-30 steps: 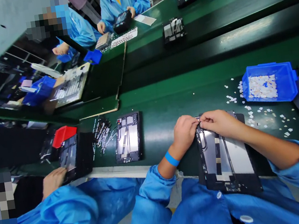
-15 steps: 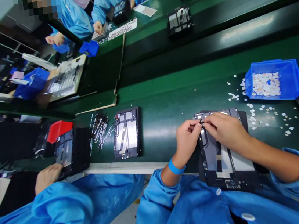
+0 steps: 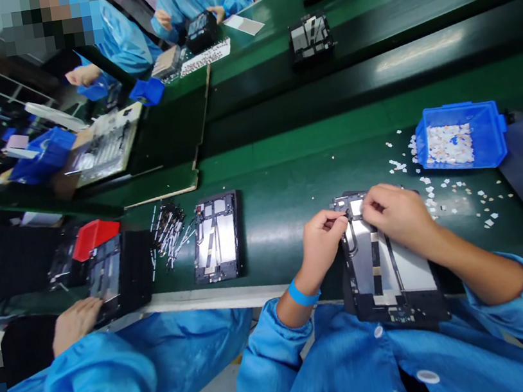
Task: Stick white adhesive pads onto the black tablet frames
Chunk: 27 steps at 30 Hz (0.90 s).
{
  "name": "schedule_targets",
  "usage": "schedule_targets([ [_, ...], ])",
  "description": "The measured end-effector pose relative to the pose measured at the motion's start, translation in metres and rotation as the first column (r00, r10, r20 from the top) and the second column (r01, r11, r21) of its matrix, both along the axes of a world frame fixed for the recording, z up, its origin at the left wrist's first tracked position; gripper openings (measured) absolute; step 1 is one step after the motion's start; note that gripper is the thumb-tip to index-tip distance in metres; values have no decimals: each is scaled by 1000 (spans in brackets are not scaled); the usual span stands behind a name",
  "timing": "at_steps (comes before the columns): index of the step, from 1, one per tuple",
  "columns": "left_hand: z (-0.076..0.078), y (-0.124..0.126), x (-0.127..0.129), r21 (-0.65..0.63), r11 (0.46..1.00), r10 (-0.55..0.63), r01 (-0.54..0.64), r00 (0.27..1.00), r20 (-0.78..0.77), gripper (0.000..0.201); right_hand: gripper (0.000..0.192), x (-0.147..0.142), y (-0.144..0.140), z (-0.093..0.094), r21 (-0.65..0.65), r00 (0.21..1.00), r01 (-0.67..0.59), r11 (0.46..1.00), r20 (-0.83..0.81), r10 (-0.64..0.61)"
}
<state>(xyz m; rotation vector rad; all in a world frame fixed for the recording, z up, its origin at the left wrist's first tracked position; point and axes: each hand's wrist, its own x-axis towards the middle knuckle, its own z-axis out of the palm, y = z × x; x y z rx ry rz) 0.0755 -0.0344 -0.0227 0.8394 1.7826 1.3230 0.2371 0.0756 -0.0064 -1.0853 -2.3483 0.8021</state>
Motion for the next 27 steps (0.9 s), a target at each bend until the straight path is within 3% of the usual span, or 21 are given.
schedule_targets([
  [3, -5, 3, -5, 10, 1000, 22, -23, 996, 86, 12, 14, 46, 43, 10, 78, 955, 236, 969, 164, -246],
  [5, -9, 6, -7, 37, 999, 33, -38, 990, 137, 15, 21, 78, 74, 15, 246, 813, 429, 869, 314, -491],
  [7, -13, 8, -8, 57, 997, 42, -53, 983, 179, 18, 25, 94, 90, 19, 340, 766, 427, 838, 356, -535],
  [9, -15, 10, -7, 54, 996, 56, -68, 980, 191, 17, 24, 86, 82, 19, 327, 863, 293, 899, 314, -396],
  [11, -17, 11, -5, 43, 996, 74, -83, 983, 166, 16, 20, 59, 53, 15, 259, 962, 88, 962, 227, -149],
  [12, -16, 11, -4, 40, 995, 81, -88, 986, 148, 16, 20, 42, 36, 11, 215, 982, -22, 976, 188, -19],
  [14, -15, 10, -3, 45, 995, 82, -88, 990, 115, 14, 24, 8, 7, 3, 160, 982, -139, 977, 148, 116],
  [18, -10, 7, 0, 74, 995, 66, -69, 997, 47, 8, 25, -25, -12, -10, 103, 983, -144, 984, 129, 130],
  [24, -7, 3, 5, 101, 994, 62, -49, 990, -126, 3, 24, -25, -10, -16, 157, 993, -92, 983, 86, 80],
  [27, -8, 4, 5, 109, 993, 60, -48, 993, -106, 4, 23, -26, -10, -17, 134, 996, -85, 987, 53, 78],
])
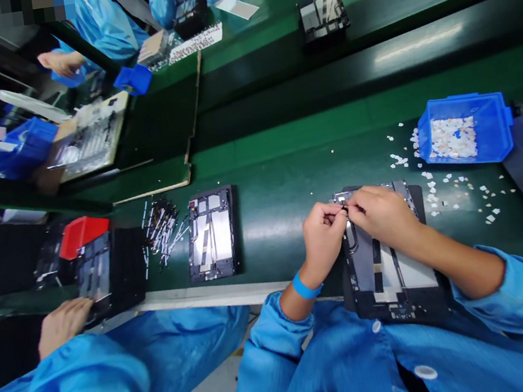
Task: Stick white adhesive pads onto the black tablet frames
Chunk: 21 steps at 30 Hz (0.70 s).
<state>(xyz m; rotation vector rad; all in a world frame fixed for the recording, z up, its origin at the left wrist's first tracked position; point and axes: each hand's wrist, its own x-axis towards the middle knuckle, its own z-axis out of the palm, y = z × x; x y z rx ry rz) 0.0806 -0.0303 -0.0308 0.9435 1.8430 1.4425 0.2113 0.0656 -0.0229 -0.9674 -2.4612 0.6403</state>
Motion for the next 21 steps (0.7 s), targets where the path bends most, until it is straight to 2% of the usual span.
schedule_targets([
  [5, -5, 4, -3, -23, 1000, 11, -8, 992, 127, 6, 20, 3, 6, 0, -141, 998, -24, 990, -63, 15],
  [10, -7, 3, -2, -23, 999, 24, -22, 994, 111, 5, 19, 8, 3, -1, -77, 998, -37, 996, -61, 33],
  [15, -3, 1, 1, -24, 1000, 2, -2, 1000, 18, 4, 20, -4, -3, -1, -42, 1000, 7, 999, -22, -7],
  [17, -3, 1, 1, -28, 1000, -3, 4, 999, 38, 5, 18, -1, 5, 4, -62, 1000, 8, 998, -22, -10],
  [19, -4, 2, 0, -34, 999, 3, 0, 997, 81, 6, 13, 16, 25, 12, -80, 998, 58, 995, -14, -59],
  [21, -4, 2, -3, -44, 999, 6, -2, 994, 108, 5, 9, 47, 53, 22, -47, 974, 226, 973, 39, -224],
])
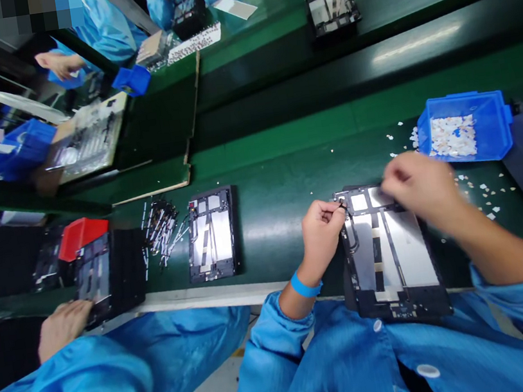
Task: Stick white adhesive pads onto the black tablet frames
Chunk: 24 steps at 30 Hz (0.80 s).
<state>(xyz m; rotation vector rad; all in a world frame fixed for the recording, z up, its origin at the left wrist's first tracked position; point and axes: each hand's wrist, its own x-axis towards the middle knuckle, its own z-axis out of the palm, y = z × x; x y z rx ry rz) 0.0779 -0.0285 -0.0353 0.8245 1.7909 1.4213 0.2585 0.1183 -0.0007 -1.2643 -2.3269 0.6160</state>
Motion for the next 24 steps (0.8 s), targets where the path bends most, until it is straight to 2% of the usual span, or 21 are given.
schedule_targets([
  [2, 2, -3, -5, -14, 999, -31, 31, 999, -42, 4, 13, 34, 26, 10, 72, 958, 238, 969, 145, -246],
  [4, 6, -8, -13, -29, 994, -108, 105, 980, -165, 3, 22, 56, 39, 18, 69, 908, 322, 944, 260, -329],
  [5, 9, -10, -18, -36, 989, -150, 145, 956, -251, 3, 21, 60, 39, 20, 26, 919, 305, 952, 255, -301],
  [7, 13, -13, -31, -48, 976, -211, 212, 873, -439, 3, 15, 49, 28, 22, -114, 978, 166, 980, 149, -148],
  [10, 15, -12, -50, -63, 958, -246, 280, 688, -682, 8, 18, 4, 2, 20, -276, 995, -54, 960, 69, 76],
  [13, 14, -7, -59, -107, 925, -293, 364, 506, -812, 14, 27, -41, -11, 17, -347, 973, -123, 930, 141, 182],
  [15, 12, -3, -60, -137, 904, -318, 405, 422, -849, 18, 31, -58, -11, 15, -367, 956, -118, 923, 210, 206],
  [18, 9, 2, -58, -154, 890, -328, 429, 370, -869, 22, 29, -68, -8, 14, -378, 930, -88, 921, 299, 212],
  [24, 5, 3, -57, -165, 882, -348, 441, 374, -860, 26, 29, -73, -9, 16, -354, 898, -62, 933, 389, 208],
])
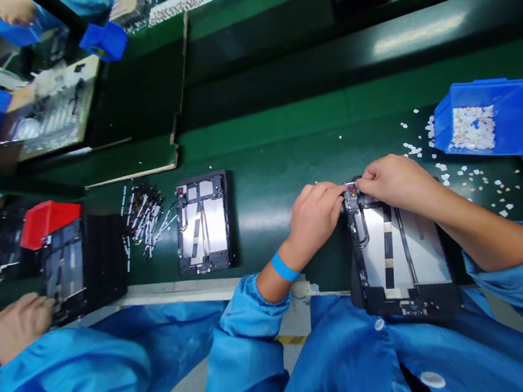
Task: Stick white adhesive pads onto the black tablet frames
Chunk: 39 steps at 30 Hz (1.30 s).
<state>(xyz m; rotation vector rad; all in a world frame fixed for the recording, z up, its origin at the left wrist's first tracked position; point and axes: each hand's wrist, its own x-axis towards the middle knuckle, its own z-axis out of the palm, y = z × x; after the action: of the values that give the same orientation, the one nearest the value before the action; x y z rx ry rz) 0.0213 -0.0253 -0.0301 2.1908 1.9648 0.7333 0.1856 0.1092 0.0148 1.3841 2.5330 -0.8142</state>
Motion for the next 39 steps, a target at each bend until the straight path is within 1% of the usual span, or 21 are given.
schedule_targets([
  [3, -1, -1, -1, -4, 1000, -3, 3, 1000, -25, 29, 31, -3, 0, 1, 20, 1000, -6, 1000, 20, 5],
  [7, -2, -1, -1, -7, 1000, -10, 9, 996, -88, 33, 30, -3, 1, -1, 11, 1000, 0, 1000, 28, -1],
  [16, 0, -1, -3, -41, 997, -77, 67, 946, -316, 34, 29, 1, 4, -6, 15, 999, -28, 1000, -24, 28],
  [19, 4, 1, -7, -75, 992, -117, 97, 936, -332, 35, 26, 6, 3, -10, 46, 996, -61, 997, -61, 63],
  [21, 8, 4, -12, -122, 986, -147, 115, 942, -301, 36, 24, 14, -1, -15, 113, 988, -79, 990, -125, 93],
  [23, 11, 8, -18, -172, 975, -183, 143, 952, -246, 37, 25, 26, -7, -24, 234, 961, -102, 967, -229, 157],
  [25, 12, 11, -24, -195, 965, -211, 175, 960, -183, 38, 28, 39, -12, -33, 375, 909, -157, 914, -307, 283],
  [26, 12, 12, -27, -186, 964, -218, 190, 965, -145, 40, 31, 44, -14, -38, 435, 881, -196, 879, -315, 352],
  [28, 10, 12, -31, -124, 974, -196, 189, 979, -50, 45, 35, 53, -16, -44, 512, 844, -281, 812, -272, 463],
  [31, 6, 11, -33, 1, 995, -98, 99, 991, 90, 46, 40, 56, -17, -44, 547, 822, -388, 742, -160, 547],
  [32, 5, 10, -33, 26, 997, -74, 71, 991, 112, 43, 42, 55, -17, -42, 547, 817, -417, 726, -124, 563],
  [34, 4, 9, -32, 44, 997, -67, 63, 991, 114, 37, 44, 52, -17, -37, 544, 812, -461, 701, -62, 581],
  [36, 4, 7, -29, 39, 997, -77, 73, 992, 96, 33, 45, 50, -15, -35, 528, 801, -495, 690, -31, 598],
  [39, 5, 3, -26, 21, 998, -61, 60, 996, 68, 32, 46, 52, -10, -38, 490, 774, -507, 709, -104, 625],
])
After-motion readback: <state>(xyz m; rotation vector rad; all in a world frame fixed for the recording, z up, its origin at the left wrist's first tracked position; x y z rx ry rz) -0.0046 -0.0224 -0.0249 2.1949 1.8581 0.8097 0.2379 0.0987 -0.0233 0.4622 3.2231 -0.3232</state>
